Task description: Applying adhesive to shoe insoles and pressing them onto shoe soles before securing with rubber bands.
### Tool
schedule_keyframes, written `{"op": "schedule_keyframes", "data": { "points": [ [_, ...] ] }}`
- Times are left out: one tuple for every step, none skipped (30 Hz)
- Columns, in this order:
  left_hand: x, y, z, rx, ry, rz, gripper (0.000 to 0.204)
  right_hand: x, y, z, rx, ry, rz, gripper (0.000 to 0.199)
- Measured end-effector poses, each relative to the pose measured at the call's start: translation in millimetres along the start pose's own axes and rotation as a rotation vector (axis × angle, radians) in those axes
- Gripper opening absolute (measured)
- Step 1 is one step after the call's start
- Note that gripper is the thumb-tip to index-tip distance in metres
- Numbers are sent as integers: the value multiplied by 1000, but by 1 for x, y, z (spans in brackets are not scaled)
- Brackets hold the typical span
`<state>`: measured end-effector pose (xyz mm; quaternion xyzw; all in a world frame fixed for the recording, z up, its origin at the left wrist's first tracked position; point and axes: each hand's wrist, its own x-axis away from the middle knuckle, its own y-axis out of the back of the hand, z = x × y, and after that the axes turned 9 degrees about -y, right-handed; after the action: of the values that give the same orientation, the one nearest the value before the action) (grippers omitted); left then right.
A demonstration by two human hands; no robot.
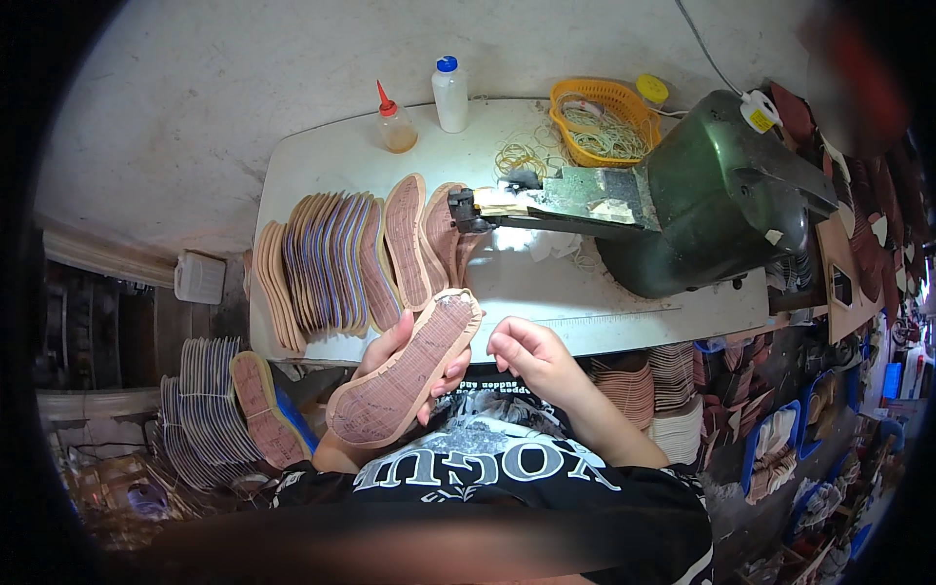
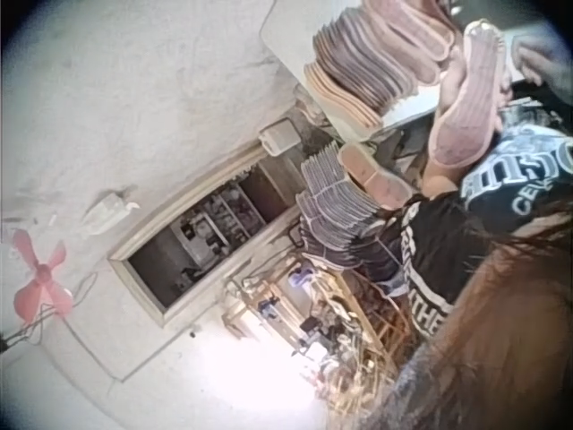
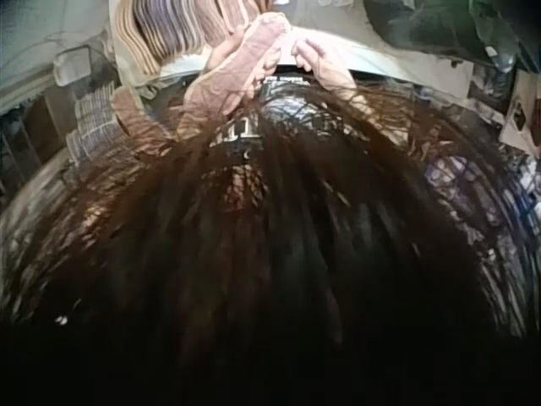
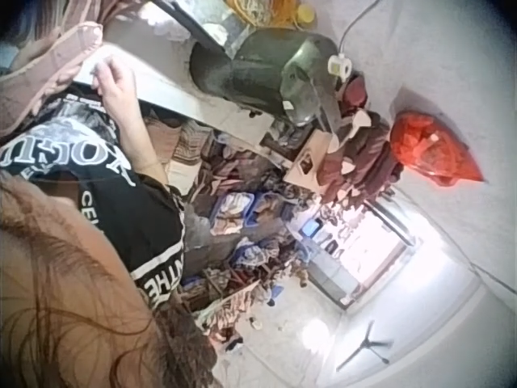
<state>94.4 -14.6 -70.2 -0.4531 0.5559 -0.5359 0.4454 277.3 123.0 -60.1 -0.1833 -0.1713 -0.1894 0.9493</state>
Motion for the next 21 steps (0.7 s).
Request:
{"op": "schedule_keyframes", "data": {
  "points": [
    [-1, 1, 1, -45, -6, -11, 72, 0, 1, -6, 6, 6, 4, 27],
    [-4, 0, 3, -51, -10, -6, 72, -1, 2, -11, -39, 38, 30, 28],
    [-4, -1, 4, -92, -49, -27, 70, -3, 0, -15, -87, 68, 59, 29],
    [-5, -1, 5, -133, -88, -49, 68, -4, -1, -15, -80, 49, 81, 32],
    [-7, 4, 5, -139, -93, -46, 68, -5, -4, -14, -76, 53, 86, 32],
    [-10, 11, 4, -114, -203, -50, 66, -6, -8, -13, -8, 43, 103, 34],
    [-13, 16, 3, -88, -313, -53, 65, -8, -12, -12, 60, 33, 120, 36],
    [-15, 20, 2, -71, -414, -56, 65, -9, -15, -12, 88, 34, 129, 39],
    [-17, 21, 3, -73, -423, -53, 65, -9, -16, -12, 94, 35, 136, 39],
    [-17, 21, 3, -158, -534, -105, 65, -9, -17, -14, 61, 45, 145, 39],
    [-17, 22, 4, -242, -645, -158, 65, -9, -17, -17, 29, 53, 154, 39],
    [-18, 25, 4, -287, -709, -180, 64, -11, -13, -21, -15, 38, 243, 39],
    [-19, 26, 5, -285, -716, -177, 64, -10, -13, -24, -9, 37, 247, 39],
    [-22, 27, 8, -286, -796, -242, 65, -9, -16, -26, 51, 86, 244, 40],
    [-24, 26, 12, -284, -884, -315, 65, -7, -23, -22, 111, 129, 250, 43],
    [-26, 22, 17, -407, -960, -388, 65, -4, -30, -18, 133, 7, 241, 50],
    [-29, 22, 19, -402, -975, -391, 65, -3, -32, -15, 140, 1, 253, 50],
    [-31, 20, 18, -436, -1016, -383, 62, -2, -34, -11, -22, -50, 212, 50],
    [-32, 18, 18, -469, -1058, -376, 59, -2, -36, -8, -182, -102, 170, 50],
    [-29, 28, 16, -419, -1052, -281, 61, -2, -32, -6, -291, -127, 157, 51],
    [-30, 22, 17, -412, -1060, -272, 61, -5, -24, -11, -301, -56, 95, 49]
  ]
}}
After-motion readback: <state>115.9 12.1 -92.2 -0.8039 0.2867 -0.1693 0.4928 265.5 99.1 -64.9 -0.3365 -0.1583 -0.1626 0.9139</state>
